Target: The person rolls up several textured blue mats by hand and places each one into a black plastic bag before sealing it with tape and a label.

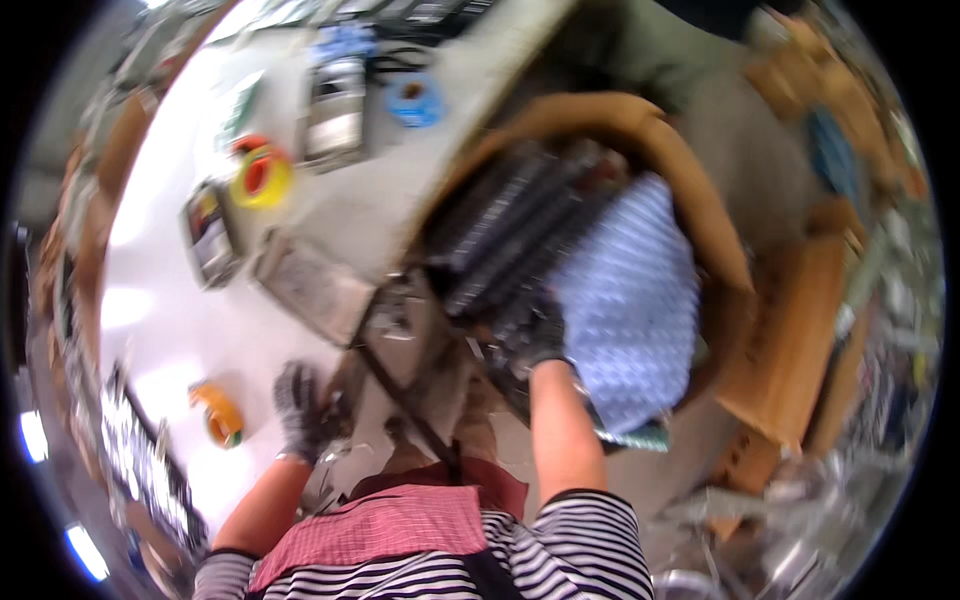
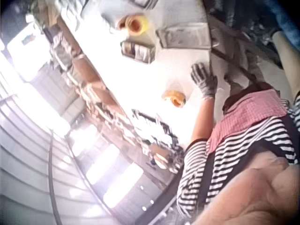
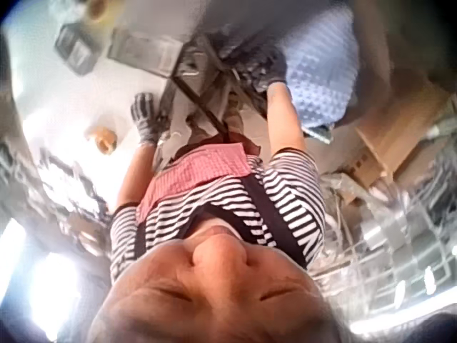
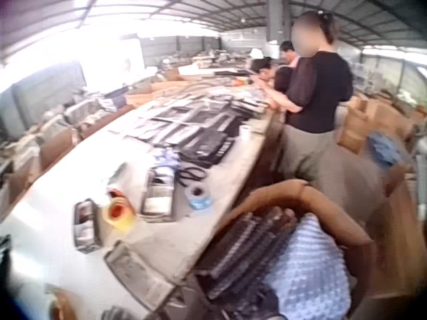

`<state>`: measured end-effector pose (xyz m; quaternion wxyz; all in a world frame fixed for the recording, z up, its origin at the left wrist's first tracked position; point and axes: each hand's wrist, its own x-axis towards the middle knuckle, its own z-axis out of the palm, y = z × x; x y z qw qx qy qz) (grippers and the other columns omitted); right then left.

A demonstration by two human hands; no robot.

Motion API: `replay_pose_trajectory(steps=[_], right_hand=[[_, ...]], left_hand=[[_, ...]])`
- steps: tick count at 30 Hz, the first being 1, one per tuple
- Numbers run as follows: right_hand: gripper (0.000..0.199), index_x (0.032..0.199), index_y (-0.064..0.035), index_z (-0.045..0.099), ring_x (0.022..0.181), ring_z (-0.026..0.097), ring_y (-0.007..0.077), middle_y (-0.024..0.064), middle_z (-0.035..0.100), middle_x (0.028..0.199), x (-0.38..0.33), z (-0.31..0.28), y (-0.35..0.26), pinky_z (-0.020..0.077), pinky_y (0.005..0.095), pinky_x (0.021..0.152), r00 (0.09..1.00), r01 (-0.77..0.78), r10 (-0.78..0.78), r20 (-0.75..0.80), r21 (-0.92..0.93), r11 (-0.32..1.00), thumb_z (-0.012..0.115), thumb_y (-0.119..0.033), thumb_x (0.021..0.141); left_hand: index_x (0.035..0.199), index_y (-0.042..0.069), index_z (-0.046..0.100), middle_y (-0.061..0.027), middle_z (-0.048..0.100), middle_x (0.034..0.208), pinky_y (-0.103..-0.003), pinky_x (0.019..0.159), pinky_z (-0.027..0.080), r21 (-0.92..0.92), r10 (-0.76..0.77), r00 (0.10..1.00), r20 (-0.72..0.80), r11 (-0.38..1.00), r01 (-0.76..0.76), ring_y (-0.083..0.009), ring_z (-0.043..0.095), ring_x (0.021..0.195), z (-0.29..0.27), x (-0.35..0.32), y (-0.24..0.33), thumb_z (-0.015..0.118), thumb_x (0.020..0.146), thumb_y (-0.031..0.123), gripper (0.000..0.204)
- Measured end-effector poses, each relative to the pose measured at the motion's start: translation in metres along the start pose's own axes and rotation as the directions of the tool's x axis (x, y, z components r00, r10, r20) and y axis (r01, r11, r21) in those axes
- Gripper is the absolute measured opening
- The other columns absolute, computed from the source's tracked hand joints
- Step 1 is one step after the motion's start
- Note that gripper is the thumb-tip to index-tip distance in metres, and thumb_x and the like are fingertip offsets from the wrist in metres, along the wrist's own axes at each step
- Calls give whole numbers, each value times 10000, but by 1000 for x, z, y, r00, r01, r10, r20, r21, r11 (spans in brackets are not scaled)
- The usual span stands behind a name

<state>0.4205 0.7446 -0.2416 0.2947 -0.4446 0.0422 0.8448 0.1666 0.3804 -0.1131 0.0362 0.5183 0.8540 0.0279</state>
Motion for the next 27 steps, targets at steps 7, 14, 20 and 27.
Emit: replay_pose_trajectory(steps=[7, 14, 20, 27], right_hand=[[622, 997, -41, 632, 660, 571, 269, 104, 653, 849, 83, -38, -21, 496, 377, 627, 985, 146, -138, -102, 68, 987, 551, -651, 910], [468, 1180, -74, 568, 822, 607, 316, 109, 666, 986, 108, -97, -79, 528, 398, 611, 912, 185, -202, -356, -82, 979, 705, -387, 860], [535, 1297, -94, 557, 1096, 521, 275, 119, 506, 1353, 80, -71, -109, 492, 410, 872, 752, 438, -488, -442, -218, 872, 690, -371, 859], [684, 1348, -77, 546, 1206, 496, 288, 107, 507, 1396, 75, -86, -124, 423, 416, 1014, 785, 454, -432, -445, -62, 889, 751, -440, 806]], left_hand=[[1398, 66, 462, -231, 414, 1447, -595, 1156, 238, -5, -19, 998, -54, 1000, 19, -440, 340, 1401, -13, 7, 7, 688, 687, 246, 767], [1408, 81, 471, -210, 411, 1458, -590, 1158, 236, -51, -43, 999, -5, 998, 43, -418, 335, 1415, -18, 8, 8, 688, 711, 234, 745], [1438, 131, 470, -156, 418, 1477, -573, 1170, 219, -49, -80, 997, 17, 996, 81, -371, 336, 1424, -16, 3, 6, 709, 696, 274, 793], [1437, 138, 474, -151, 425, 1471, -568, 1173, 218, -71, -58, 998, 15, 996, 59, -364, 342, 1421, -21, 13, 5, 696, 706, 276, 776]])
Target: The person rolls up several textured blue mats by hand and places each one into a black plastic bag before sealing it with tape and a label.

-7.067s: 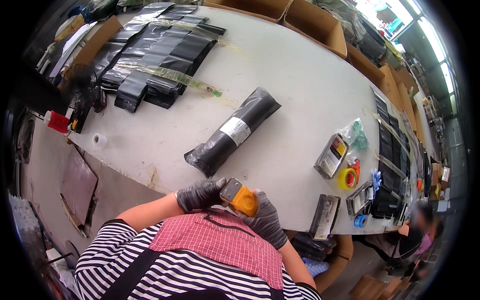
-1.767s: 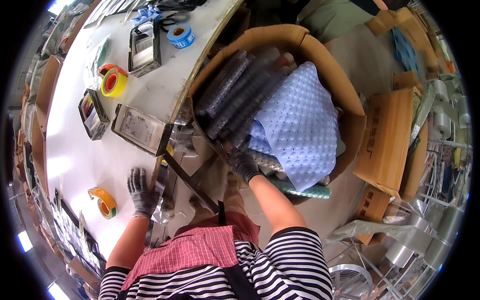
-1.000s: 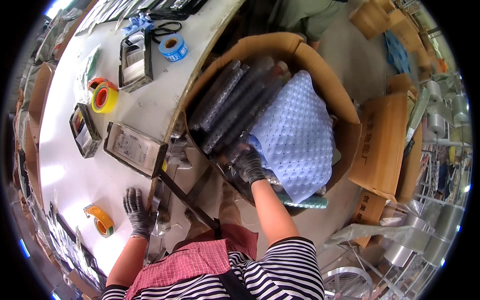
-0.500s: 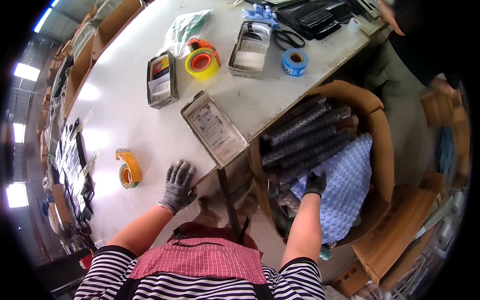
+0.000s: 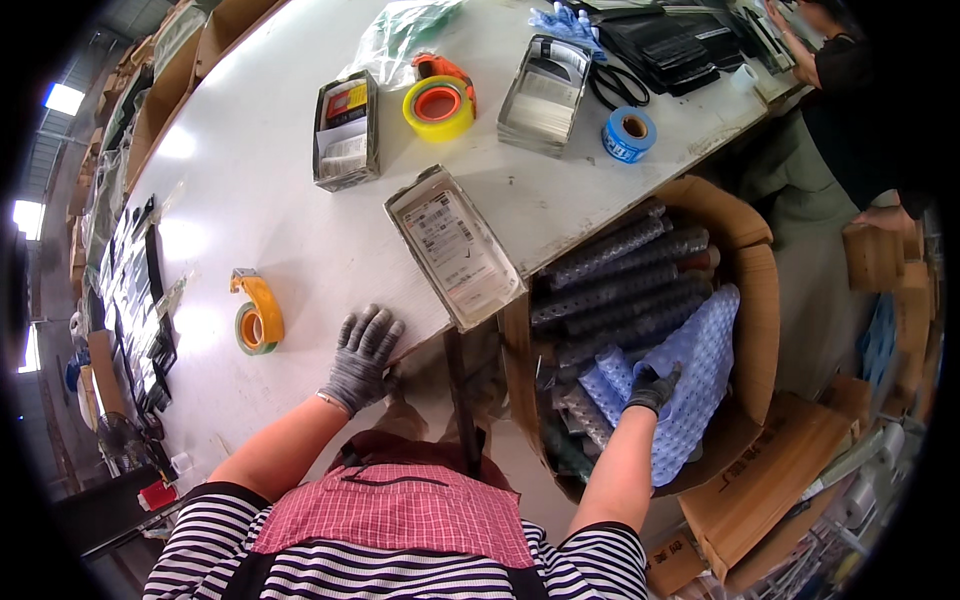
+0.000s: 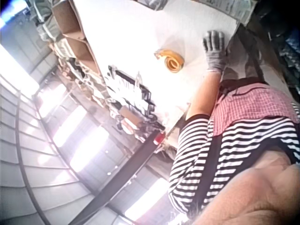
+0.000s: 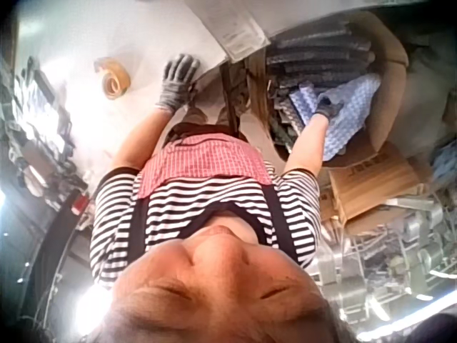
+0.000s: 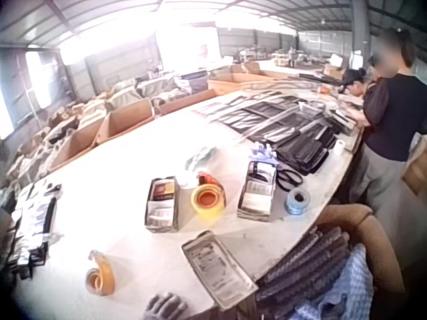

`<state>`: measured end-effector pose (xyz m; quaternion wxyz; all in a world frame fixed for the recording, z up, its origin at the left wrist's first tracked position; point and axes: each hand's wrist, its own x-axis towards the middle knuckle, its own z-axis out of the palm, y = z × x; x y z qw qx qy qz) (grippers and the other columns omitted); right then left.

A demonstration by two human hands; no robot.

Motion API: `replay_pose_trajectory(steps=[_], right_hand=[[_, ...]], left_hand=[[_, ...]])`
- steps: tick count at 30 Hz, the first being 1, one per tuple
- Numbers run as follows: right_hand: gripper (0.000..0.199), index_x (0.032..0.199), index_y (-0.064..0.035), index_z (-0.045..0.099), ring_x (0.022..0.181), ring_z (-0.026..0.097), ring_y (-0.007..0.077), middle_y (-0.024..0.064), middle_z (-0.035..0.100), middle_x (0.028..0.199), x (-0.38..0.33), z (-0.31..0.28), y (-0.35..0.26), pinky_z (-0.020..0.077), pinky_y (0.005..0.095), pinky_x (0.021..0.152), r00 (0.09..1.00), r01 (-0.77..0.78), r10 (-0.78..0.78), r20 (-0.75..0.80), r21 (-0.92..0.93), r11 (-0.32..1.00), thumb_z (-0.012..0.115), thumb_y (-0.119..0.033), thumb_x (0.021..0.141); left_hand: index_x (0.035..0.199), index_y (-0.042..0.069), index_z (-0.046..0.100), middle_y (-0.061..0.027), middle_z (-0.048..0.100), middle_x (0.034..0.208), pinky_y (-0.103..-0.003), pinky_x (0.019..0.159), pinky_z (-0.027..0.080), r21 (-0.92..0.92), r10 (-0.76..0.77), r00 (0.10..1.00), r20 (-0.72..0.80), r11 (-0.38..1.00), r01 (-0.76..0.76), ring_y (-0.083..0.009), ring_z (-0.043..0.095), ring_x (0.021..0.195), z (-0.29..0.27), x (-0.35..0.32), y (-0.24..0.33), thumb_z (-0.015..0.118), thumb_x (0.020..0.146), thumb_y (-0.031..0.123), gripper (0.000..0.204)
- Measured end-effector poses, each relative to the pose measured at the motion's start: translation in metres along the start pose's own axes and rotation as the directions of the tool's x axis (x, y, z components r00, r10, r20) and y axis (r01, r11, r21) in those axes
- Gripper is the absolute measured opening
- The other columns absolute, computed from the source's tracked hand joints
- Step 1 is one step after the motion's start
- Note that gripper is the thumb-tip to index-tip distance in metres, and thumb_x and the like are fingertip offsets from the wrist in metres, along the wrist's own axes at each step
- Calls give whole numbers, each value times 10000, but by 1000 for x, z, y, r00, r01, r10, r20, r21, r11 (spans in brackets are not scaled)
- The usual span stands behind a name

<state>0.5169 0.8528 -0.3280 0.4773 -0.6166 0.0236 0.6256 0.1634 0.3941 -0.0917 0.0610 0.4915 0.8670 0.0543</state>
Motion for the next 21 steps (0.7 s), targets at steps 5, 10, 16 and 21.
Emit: replay_pose_trajectory(steps=[5, 10, 16, 21], right_hand=[[752, 1346, -69, 547, 1163, 540, 304, 111, 590, 1301, -19, 4, -8, 416, 422, 1038, 997, -60, 59, 50, 6, 998, 789, -475, 762], [555, 1317, -34, 580, 1151, 579, 277, 113, 619, 1284, -48, 1, -66, 427, 413, 1051, 987, 113, -120, 111, 69, 991, 714, -339, 872], [428, 1157, 90, 672, 955, 638, 248, 132, 687, 1093, -97, -7, -191, 503, 367, 872, 732, 681, -657, 181, -244, 691, 626, -289, 964], [491, 1140, 125, 660, 917, 611, 236, 142, 690, 1063, -223, 4, -266, 464, 336, 902, 479, 814, -850, 219, -472, 337, 575, -333, 986]], left_hand=[[1437, 106, 458, -183, 412, 1476, -571, 1176, 206, 13, 3, 1000, 10, 1000, -3, -391, 333, 1422, 2, -4, -2, 709, 710, 289, 791], [1432, 81, 450, -206, 401, 1479, -588, 1176, 202, -34, 35, 998, -46, 999, -36, -414, 323, 1420, 13, -3, -5, 686, 701, 242, 785], [1410, 42, 450, -231, 396, 1471, -576, 1182, 212, 25, 85, 991, -101, 996, -82, -430, 319, 1417, 13, -3, -3, 664, 690, 215, 770], [1430, 67, 437, -207, 375, 1501, -557, 1199, 179, -90, 34, 998, -49, 995, -39, -412, 286, 1440, 6, -16, -15, 689, 716, 187, 767]])
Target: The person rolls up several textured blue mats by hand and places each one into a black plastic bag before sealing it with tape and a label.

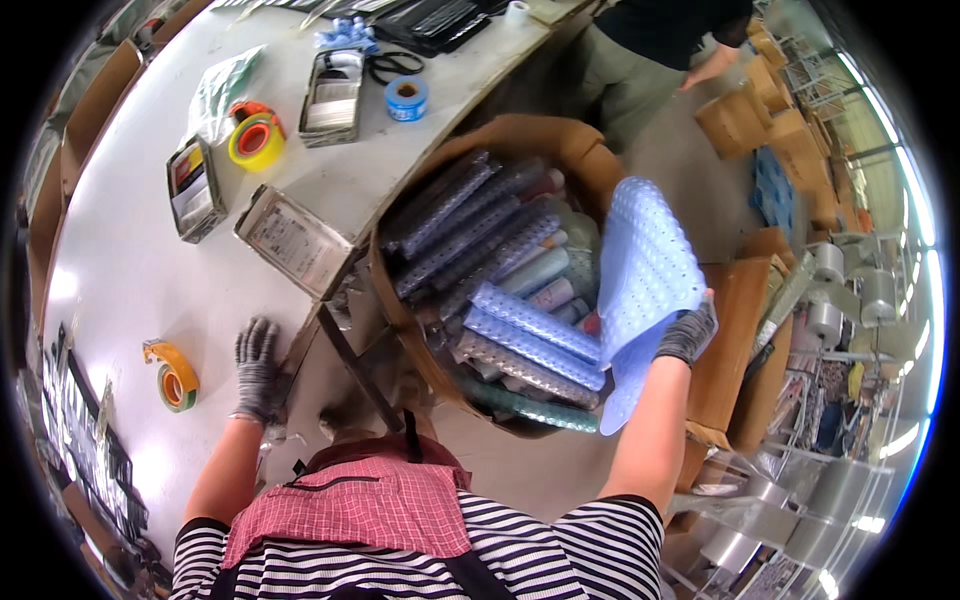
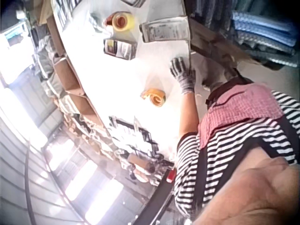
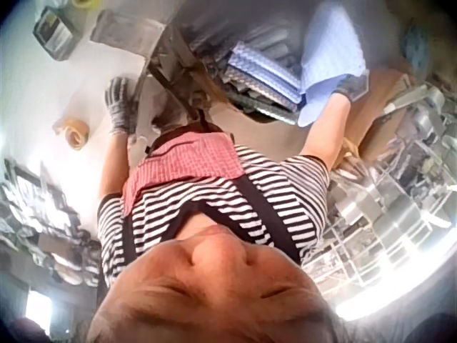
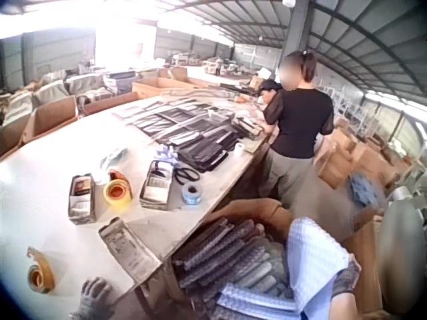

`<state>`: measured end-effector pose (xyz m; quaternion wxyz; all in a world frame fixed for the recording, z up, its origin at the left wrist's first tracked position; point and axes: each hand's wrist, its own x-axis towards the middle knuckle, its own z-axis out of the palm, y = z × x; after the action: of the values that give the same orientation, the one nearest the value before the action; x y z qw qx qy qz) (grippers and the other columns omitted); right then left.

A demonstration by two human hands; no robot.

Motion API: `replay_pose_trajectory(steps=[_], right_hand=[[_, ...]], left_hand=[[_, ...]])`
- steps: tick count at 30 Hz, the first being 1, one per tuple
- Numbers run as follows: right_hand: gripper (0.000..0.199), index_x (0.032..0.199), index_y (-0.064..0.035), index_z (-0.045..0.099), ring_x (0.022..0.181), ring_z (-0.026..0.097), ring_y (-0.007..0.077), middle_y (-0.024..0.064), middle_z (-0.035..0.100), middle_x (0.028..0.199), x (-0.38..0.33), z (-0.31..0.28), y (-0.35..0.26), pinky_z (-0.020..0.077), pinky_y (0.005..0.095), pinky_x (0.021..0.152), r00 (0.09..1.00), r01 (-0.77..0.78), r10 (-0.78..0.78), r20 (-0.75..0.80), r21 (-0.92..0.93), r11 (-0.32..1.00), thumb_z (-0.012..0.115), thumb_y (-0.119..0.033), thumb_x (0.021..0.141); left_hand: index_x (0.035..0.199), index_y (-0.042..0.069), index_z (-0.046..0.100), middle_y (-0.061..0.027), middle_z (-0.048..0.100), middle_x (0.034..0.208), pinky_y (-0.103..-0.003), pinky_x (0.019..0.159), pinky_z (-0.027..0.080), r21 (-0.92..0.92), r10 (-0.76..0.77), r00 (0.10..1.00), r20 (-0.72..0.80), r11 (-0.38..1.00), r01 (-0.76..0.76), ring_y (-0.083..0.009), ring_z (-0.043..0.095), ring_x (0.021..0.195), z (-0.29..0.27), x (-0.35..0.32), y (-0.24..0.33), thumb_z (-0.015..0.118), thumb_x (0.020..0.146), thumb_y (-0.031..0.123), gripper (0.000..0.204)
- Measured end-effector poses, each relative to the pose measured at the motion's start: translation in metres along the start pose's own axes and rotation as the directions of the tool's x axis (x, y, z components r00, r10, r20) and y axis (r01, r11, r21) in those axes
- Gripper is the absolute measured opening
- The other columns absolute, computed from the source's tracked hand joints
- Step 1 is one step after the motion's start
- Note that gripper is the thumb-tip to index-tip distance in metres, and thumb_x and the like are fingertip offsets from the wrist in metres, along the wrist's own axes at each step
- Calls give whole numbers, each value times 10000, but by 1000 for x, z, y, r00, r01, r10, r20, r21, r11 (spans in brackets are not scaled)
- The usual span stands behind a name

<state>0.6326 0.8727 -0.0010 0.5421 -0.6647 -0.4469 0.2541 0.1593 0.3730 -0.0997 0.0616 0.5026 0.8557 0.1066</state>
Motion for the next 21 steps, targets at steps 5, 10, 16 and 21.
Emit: replay_pose_trajectory(steps=[5, 10, 16, 21], right_hand=[[389, 1212, 79, 637, 933, 602, 279, 205, 676, 1104, 76, -154, -62, 450, 344, 922, 919, 331, -392, -49, -447, 831, 485, -220, 1015], [376, 1310, 21, 607, 1054, 630, 284, 204, 649, 1250, 100, -225, -134, 441, 334, 985, 676, 545, -736, 46, -703, 457, 473, -158, 1008], [466, 1293, 51, 611, 973, 610, 236, 172, 676, 1187, 55, -229, -220, 456, 322, 956, 951, 187, -197, -239, -65, 980, 536, -316, 1017], [508, 1240, 67, 624, 953, 615, 227, 142, 681, 1108, 43, -253, -232, 467, 320, 931, 909, 377, -390, -151, -105, 920, 538, -371, 998]], left_hand=[[1511, 100, 369, -195, 304, 1566, -547, 1192, 189, 221, -257, 881, -398, 905, 364, -393, 235, 1469, -27, -49, -79, 747, 802, 276, 824], [1465, 98, 431, -211, 351, 1517, -469, 1100, 382, -136, -657, 638, -401, 732, 668, -362, 414, 1350, -30, -91, -149, 814, 789, 223, 787], [1335, 87, 573, -136, 665, 1174, -429, 981, 456, -92, -467, 726, -505, 865, 492, -326, 569, 1104, -33, -76, -130, 839, 752, 166, 646], [1400, 95, 472, -203, 480, 1413, -470, 1108, 351, -128, -513, 761, -397, 852, 508, -387, 427, 1303, -22, -31, -43, 837, 735, 201, 767]])
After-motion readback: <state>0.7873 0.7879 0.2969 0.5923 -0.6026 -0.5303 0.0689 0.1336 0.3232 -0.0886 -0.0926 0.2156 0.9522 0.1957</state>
